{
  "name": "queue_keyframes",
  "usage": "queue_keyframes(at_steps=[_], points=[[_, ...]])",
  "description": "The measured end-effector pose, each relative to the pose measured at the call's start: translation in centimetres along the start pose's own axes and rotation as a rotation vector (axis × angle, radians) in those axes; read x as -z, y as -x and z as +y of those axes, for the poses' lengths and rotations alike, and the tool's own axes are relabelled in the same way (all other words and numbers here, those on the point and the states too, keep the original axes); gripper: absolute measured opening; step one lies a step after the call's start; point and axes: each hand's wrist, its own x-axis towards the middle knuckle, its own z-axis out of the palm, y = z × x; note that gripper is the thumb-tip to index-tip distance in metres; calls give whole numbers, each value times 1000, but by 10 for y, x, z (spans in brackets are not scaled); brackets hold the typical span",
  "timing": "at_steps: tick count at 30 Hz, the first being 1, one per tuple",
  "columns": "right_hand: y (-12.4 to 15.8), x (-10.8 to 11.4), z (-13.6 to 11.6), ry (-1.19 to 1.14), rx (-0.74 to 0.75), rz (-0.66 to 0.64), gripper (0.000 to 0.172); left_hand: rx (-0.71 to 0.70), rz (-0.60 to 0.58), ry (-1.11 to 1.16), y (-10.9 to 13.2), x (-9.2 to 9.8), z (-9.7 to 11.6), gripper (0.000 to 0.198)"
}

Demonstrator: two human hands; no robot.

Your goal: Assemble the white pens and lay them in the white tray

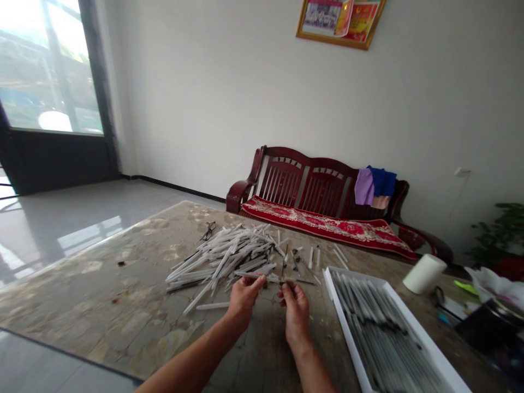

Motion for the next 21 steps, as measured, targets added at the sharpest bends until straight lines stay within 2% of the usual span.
queue_keyframes(at_steps=[7, 14, 21], points=[[-3, 5, 1, 29, -13, 1, 40, -45, -47, 31, -5, 1, -22, 38], [-7, 4, -1, 93, 15, 28, 39, 5, -142, 56, -14, -3, -18, 37], [-6, 0, 1, 84, 20, 42, 38, 29, -130, 126, -14, -3, -17, 37]])
